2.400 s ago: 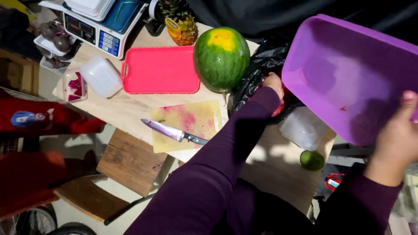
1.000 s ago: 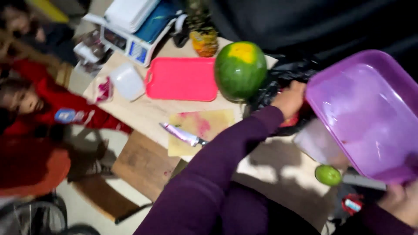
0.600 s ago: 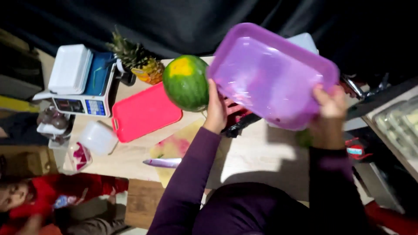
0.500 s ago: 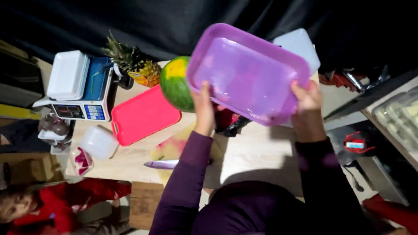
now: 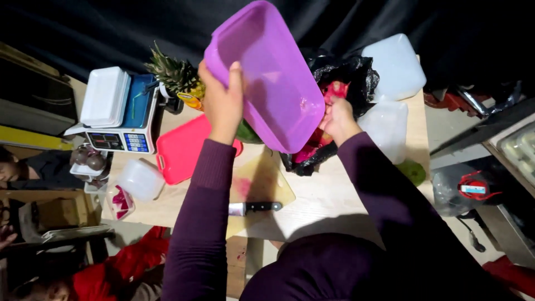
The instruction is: Cutting a whole watermelon into two halves using a large kitchen knife on a wooden cutting board.
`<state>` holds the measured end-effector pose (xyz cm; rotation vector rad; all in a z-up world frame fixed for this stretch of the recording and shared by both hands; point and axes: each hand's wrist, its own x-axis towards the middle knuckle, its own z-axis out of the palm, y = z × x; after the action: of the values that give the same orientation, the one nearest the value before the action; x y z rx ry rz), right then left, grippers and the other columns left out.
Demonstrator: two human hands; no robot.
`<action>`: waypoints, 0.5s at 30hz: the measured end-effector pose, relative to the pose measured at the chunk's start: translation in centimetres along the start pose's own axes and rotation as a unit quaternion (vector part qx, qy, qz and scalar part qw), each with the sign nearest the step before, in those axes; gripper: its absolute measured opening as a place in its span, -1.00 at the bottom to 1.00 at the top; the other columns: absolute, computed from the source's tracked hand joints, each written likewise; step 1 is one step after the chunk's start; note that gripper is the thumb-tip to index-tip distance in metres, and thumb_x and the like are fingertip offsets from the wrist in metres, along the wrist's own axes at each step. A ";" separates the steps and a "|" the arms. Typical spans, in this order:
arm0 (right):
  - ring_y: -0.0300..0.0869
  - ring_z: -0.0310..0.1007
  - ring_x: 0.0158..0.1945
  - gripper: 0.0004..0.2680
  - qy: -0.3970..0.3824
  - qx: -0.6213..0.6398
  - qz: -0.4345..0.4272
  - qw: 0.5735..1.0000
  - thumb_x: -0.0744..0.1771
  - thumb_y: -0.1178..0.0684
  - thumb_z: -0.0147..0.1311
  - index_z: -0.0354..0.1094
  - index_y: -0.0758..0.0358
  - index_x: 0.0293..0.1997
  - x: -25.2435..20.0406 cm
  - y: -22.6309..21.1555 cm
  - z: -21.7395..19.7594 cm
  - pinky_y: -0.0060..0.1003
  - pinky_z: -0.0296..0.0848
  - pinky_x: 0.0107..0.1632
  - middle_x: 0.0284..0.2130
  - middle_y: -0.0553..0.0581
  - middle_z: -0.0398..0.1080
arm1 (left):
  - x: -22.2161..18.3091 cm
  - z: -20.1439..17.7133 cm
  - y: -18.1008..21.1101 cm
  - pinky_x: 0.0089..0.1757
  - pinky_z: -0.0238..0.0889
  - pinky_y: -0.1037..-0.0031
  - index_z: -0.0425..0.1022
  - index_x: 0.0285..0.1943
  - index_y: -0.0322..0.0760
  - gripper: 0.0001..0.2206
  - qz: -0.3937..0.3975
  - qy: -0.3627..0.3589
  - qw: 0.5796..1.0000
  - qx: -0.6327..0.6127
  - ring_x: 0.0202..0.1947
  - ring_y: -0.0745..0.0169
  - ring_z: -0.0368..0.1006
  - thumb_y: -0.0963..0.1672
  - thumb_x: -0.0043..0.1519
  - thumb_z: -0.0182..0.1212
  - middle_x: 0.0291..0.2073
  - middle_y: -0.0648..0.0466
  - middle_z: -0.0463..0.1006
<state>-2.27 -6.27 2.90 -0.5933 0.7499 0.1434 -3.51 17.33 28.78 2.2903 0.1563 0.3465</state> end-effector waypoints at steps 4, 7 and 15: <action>-0.11 0.43 -0.53 -0.82 0.101 0.068 0.028 0.992 0.32 0.14 -0.22 0.29 0.04 -0.47 1.2 1.4 1.9 -0.11 0.55 -0.38 -0.63 0.02 0.34 | -1.4 -0.8 5.8 -0.11 0.31 -0.06 -0.03 0.43 -0.08 -0.28 0.026 -0.047 0.996 0.069 -0.06 -0.43 0.55 0.24 0.17 -0.08 0.01 -0.14 0.66; -0.03 0.53 -0.46 -0.79 0.100 0.043 0.000 0.994 0.33 0.18 -0.31 0.33 0.10 -0.40 -0.4 1.5 1.9 -0.07 0.58 -0.36 -0.54 0.12 0.46 | -2.7 -0.6 8.5 -0.18 0.35 -0.04 -0.02 0.42 -0.06 -0.28 0.068 -0.067 0.992 0.081 -0.14 -0.39 0.59 0.23 0.16 -0.05 -0.03 -0.09 0.68; 0.04 0.53 -0.29 -0.78 0.129 -0.258 -0.193 0.938 0.38 0.08 -0.37 0.32 0.04 -0.18 -0.8 -3.2 3.6 -0.03 0.46 -0.23 -0.39 0.14 0.48 | -4.8 3.8 10.3 -0.30 0.38 -0.10 -0.08 0.51 -0.24 -0.11 0.247 -0.057 0.955 0.154 -0.11 -0.28 0.64 0.31 0.17 -0.01 0.31 -0.16 0.47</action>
<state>0.39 -6.85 7.03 -1.2673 0.8373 -0.1106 -6.96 6.65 32.96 2.6368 -0.4625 0.4661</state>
